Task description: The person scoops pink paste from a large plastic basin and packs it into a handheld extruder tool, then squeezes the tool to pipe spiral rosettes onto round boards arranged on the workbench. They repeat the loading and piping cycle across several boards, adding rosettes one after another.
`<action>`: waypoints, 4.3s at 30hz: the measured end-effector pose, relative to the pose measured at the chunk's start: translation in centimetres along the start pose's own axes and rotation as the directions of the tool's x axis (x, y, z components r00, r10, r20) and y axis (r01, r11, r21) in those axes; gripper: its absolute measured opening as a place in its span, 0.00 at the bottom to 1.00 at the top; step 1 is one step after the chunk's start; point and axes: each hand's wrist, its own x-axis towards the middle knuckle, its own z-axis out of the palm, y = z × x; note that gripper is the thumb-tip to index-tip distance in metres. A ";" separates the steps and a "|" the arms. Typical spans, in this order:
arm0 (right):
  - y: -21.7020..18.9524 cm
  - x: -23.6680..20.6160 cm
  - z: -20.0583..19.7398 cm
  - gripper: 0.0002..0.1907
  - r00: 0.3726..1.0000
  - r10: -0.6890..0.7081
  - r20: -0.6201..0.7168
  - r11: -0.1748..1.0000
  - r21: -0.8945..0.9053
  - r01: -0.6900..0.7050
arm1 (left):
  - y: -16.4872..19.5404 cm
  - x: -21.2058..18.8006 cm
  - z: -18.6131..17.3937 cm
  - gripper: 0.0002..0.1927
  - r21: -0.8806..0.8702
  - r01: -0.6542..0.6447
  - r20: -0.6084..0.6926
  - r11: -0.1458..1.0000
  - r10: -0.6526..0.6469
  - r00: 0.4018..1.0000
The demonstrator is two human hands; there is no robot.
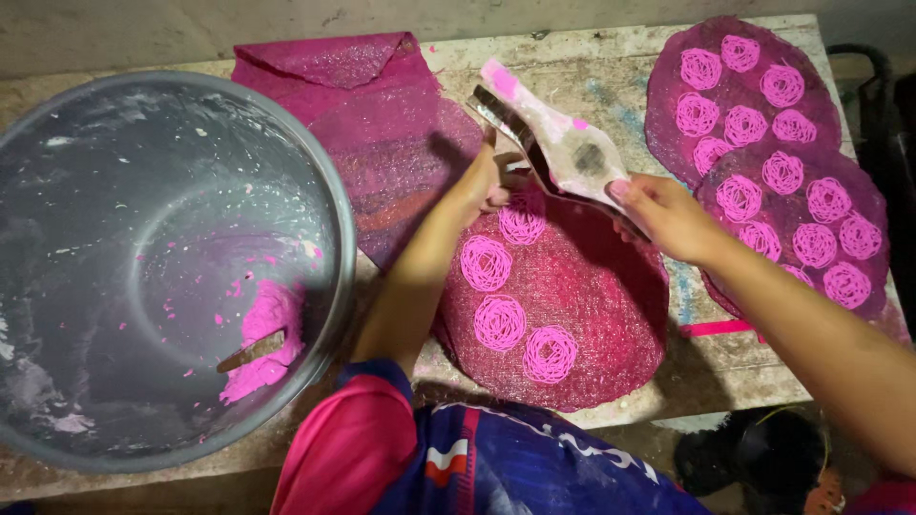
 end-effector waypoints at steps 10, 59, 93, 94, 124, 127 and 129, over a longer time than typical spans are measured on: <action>0.8 -3.6 -0.9 0.33 0.990 -0.030 0.138 0.992 0.127 0.012 | -0.1 -6.4 2.2 0.27 0.175 -0.685 -0.023 0.707 0.699 0.715; 1.2 -3.8 -4.8 0.27 0.972 0.002 -0.235 0.974 -0.219 -0.055 | 1.0 4.1 8.9 0.46 0.091 0.093 0.112 0.991 -0.103 0.988; -3.6 -9.5 4.3 0.33 0.987 -0.022 -0.158 0.892 -0.449 -0.052 | -1.2 -4.0 5.5 0.20 -0.890 -0.339 -0.100 0.306 0.593 0.799; -3.6 -9.5 4.6 0.33 0.991 0.025 -0.135 0.908 -0.411 -0.079 | -1.1 -4.1 5.2 0.20 -0.884 -0.339 -0.074 0.323 0.618 0.783; 1.9 -9.3 4.6 0.21 0.888 -0.299 -0.350 0.948 -0.218 0.233 | -6.3 -14.6 4.2 0.26 0.992 -0.047 -0.018 0.119 0.490 0.872; -2.4 -12.1 5.6 0.19 0.862 -0.460 -0.214 0.875 -0.275 0.399 | -2.8 -22.0 5.5 0.35 0.920 -0.380 0.290 -0.096 0.819 0.495; -6.9 -14.7 7.1 0.20 0.835 -0.547 -0.063 0.803 -0.323 0.501 | 0.2 -26.2 7.0 0.28 0.933 -0.336 0.292 -0.127 0.814 0.502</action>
